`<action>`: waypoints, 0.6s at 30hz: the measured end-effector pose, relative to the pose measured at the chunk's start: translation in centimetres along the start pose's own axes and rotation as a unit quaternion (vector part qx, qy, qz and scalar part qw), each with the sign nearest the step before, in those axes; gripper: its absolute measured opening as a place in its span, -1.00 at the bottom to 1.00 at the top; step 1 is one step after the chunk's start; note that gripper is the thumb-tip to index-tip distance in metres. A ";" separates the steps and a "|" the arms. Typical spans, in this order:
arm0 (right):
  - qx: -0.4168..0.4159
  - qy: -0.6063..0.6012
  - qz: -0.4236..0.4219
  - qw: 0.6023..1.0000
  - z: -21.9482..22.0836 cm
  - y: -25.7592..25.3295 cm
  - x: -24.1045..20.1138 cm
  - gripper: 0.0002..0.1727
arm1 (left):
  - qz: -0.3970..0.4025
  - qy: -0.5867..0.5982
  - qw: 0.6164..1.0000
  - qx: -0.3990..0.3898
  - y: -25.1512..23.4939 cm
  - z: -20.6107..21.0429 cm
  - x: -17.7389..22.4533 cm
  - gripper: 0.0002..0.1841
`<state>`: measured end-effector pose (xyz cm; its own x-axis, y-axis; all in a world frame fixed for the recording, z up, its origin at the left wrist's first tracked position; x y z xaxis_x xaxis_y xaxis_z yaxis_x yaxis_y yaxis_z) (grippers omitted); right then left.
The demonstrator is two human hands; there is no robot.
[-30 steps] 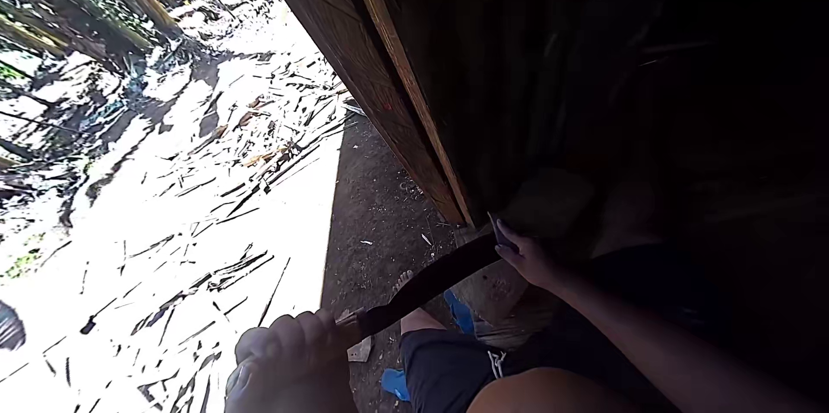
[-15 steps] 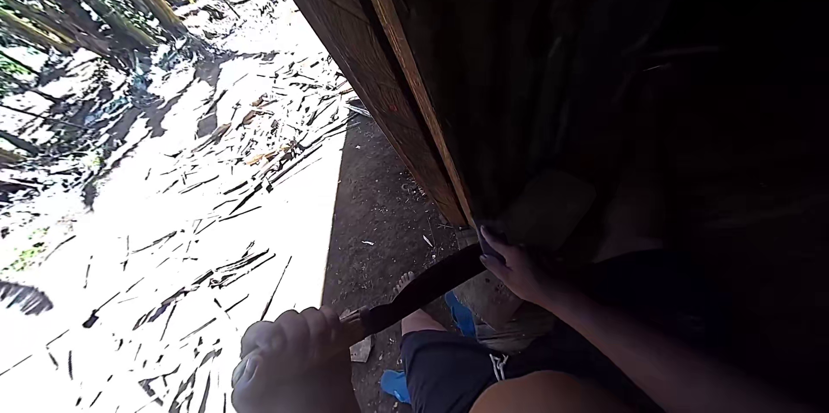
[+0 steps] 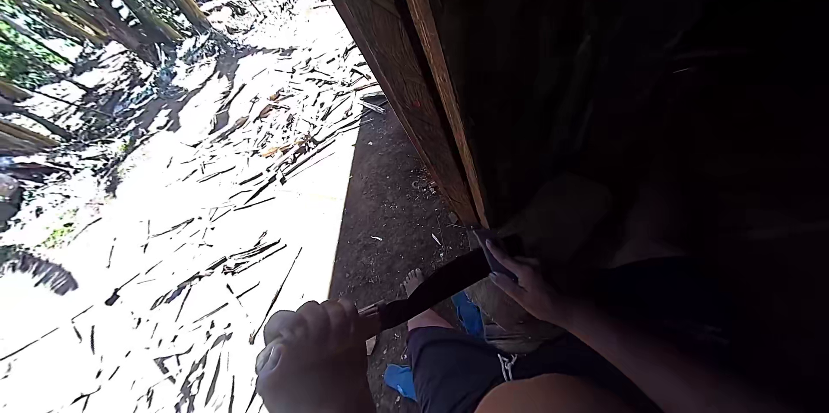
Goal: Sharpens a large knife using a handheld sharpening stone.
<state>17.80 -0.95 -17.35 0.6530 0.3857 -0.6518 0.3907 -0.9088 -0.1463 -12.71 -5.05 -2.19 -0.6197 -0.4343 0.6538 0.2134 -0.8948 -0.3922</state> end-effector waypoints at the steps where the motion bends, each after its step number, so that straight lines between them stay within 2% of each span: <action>1: 0.009 -0.009 0.017 1.000 0.1 -0.1 1.3 -0.27 | 0.004 0.005 1.000 -0.001 0.0 -0.2 0.0 -0.70; 3: 0.010 -0.018 0.051 0.998 0.1 -0.8 2.5 -0.26 | 0.014 0.004 1.000 -0.003 0.1 -0.3 0.0 -0.72; 5: -0.001 -0.019 0.045 0.999 -0.4 -1.8 0.6 -0.26 | 0.015 -0.001 1.000 -0.008 -0.1 -0.1 0.0 -0.73; 8: 0.008 0.002 -0.046 0.999 -0.4 -1.5 -3.5 -0.28 | 0.015 -0.009 1.000 -0.003 -0.2 0.3 -0.2 -0.74; 10: 0.023 0.010 -0.085 0.996 0.2 -0.4 -3.7 -0.30 | 0.019 -0.023 1.000 0.006 -0.1 0.4 -0.1 -0.73; 12: 0.022 0.015 -0.060 0.998 0.5 0.1 -1.3 -0.28 | 0.023 -0.027 0.999 0.012 -0.1 0.0 -0.1 -0.73; 15: 0.005 -0.018 0.028 0.999 0.2 -1.3 1.6 -0.24 | 0.023 -0.017 1.000 0.003 0.0 -0.5 -0.1 -0.74; 16: -0.004 -0.025 0.039 0.999 -0.2 -2.0 1.1 -0.24 | 0.020 -0.011 1.000 -0.001 -0.2 -0.3 -0.1 -0.74; 18: 0.003 -0.027 0.000 1.000 -0.4 -3.0 -1.5 -0.25 | 0.017 -0.009 1.000 -0.012 -0.8 0.2 -0.2 -0.74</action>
<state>15.91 1.25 -15.65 0.6170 0.3757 -0.6915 0.3865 -0.9101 -0.1496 -12.55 -4.31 -1.89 -0.5986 -0.4664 0.6513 0.2156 -0.8768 -0.4297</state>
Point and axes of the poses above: each hand's wrist, its own y-axis away from the middle knuckle, its own z-axis out of the palm, x = y × z, the point moved 1 cm from there along -y, towards the middle knuckle, and after that the axes turned 13 degrees about -z, right-handed, at the moved point
